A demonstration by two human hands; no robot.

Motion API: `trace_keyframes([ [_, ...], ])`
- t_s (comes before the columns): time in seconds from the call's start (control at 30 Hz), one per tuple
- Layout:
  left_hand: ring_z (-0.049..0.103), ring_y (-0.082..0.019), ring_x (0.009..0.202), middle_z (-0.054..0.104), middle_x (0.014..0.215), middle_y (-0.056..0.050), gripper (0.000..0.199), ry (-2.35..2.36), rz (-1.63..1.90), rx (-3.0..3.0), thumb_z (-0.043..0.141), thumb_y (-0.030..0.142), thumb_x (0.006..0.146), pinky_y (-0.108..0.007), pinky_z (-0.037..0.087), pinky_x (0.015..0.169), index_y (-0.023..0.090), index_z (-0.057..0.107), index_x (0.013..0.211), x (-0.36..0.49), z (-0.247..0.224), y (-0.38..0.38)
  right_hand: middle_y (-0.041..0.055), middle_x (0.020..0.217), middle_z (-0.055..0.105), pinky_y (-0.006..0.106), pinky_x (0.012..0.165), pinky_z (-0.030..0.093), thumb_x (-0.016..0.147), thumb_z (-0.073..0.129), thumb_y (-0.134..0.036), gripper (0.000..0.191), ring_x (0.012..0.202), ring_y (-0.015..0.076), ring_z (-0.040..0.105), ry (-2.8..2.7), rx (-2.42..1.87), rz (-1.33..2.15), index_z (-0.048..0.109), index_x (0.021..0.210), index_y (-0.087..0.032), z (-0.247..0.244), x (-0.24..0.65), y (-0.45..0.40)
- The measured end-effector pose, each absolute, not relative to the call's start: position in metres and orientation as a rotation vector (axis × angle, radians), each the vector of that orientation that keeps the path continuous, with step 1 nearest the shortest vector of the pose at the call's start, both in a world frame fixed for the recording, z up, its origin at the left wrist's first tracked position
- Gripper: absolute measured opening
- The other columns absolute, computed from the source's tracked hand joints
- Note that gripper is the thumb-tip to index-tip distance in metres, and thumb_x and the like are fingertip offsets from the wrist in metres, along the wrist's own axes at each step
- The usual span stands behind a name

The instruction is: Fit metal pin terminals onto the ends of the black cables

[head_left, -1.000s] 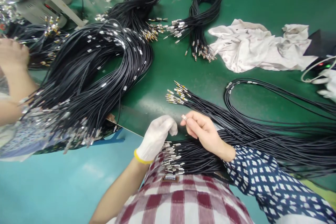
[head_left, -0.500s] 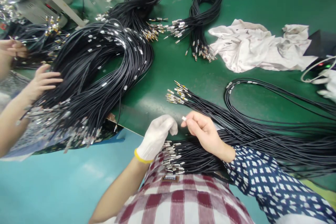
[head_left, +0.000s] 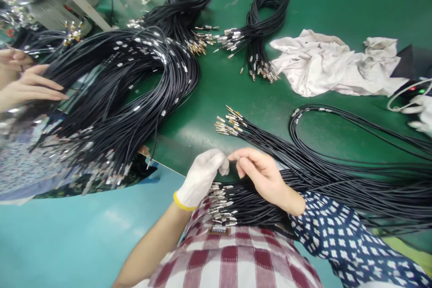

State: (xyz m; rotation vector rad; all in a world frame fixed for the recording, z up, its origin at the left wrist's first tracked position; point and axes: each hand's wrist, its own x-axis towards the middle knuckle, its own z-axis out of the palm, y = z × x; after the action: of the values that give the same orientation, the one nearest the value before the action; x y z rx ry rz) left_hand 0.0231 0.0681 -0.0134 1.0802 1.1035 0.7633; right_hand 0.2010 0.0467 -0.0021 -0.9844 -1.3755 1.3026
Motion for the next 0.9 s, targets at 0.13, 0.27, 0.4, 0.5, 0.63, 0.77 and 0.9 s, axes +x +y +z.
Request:
trace_keyframes([
  [0.13,0.05,-0.014,0.065,0.055,0.065,-0.001,0.037,1.056,0.772,1.067,0.054,0.04,0.095,-0.028,0.041,0.066,0.017,0.056,0.066,0.022,-0.01,0.068,0.0033,0.084,0.078,0.034,0.074,0.053,0.098,0.061,-0.022,0.018,0.075,0.0178,0.068,-1.55,-1.047,1.073,0.076,0.108,-0.024,0.001,0.205,0.046],
  [0.27,0.052,-0.013,0.066,0.059,0.069,-0.001,0.039,1.086,0.725,1.141,0.046,0.037,0.1,-0.027,0.042,0.068,0.016,0.058,0.07,0.022,-0.002,0.061,0.0024,0.094,0.081,0.035,0.076,0.055,0.092,0.07,-0.017,0.023,0.078,0.0187,0.073,-1.624,-1.156,0.842,0.072,0.113,-0.026,-0.002,0.207,0.037],
  [0.4,0.053,-0.012,0.064,0.059,0.067,0.0,0.035,1.114,0.713,1.125,0.046,0.034,0.099,-0.025,0.041,0.064,0.016,0.059,0.072,0.022,0.0,0.055,0.0036,0.103,0.079,0.033,0.078,0.059,0.094,0.069,-0.019,0.029,0.09,0.0198,0.077,-1.662,-1.192,0.825,0.061,0.12,-0.025,-0.007,0.207,0.029],
  [0.5,0.053,-0.012,0.063,0.06,0.066,0.0,0.033,1.118,0.73,1.114,0.047,0.03,0.098,-0.025,0.04,0.062,0.016,0.059,0.071,0.021,-0.002,0.055,0.0036,0.101,0.079,0.033,0.076,0.06,0.093,0.069,-0.019,0.023,0.088,0.0201,0.077,-1.695,-1.197,0.78,0.061,0.114,-0.024,-0.008,0.207,0.029],
  [0.63,0.053,-0.011,0.063,0.06,0.065,0.0,0.034,1.095,0.75,1.116,0.045,0.029,0.098,-0.025,0.041,0.062,0.016,0.06,0.07,0.018,-0.001,0.057,0.0025,0.092,0.078,0.033,0.074,0.061,0.092,0.07,-0.017,0.014,0.079,0.0188,0.075,-1.721,-1.189,0.749,0.065,0.103,-0.023,-0.007,0.206,0.031],
  [0.77,0.053,-0.011,0.063,0.06,0.066,0.0,0.031,1.065,0.743,1.107,0.049,0.028,0.096,-0.024,0.04,0.062,0.015,0.06,0.07,0.017,0.001,0.057,0.002,0.085,0.077,0.032,0.07,0.06,0.09,0.071,-0.013,0.013,0.074,0.0174,0.071,-1.734,-1.158,0.712,0.068,0.099,-0.022,-0.005,0.206,0.031],
  [0.9,0.052,-0.01,0.064,0.058,0.066,0.0,0.029,1.064,0.716,1.082,0.052,0.026,0.093,-0.023,0.04,0.062,0.015,0.057,0.066,0.02,0.001,0.057,0.0016,0.082,0.077,0.03,0.066,0.058,0.089,0.071,-0.011,0.013,0.07,0.0161,0.069,-1.75,-1.148,0.682,0.069,0.097,-0.021,-0.001,0.204,0.032],
])
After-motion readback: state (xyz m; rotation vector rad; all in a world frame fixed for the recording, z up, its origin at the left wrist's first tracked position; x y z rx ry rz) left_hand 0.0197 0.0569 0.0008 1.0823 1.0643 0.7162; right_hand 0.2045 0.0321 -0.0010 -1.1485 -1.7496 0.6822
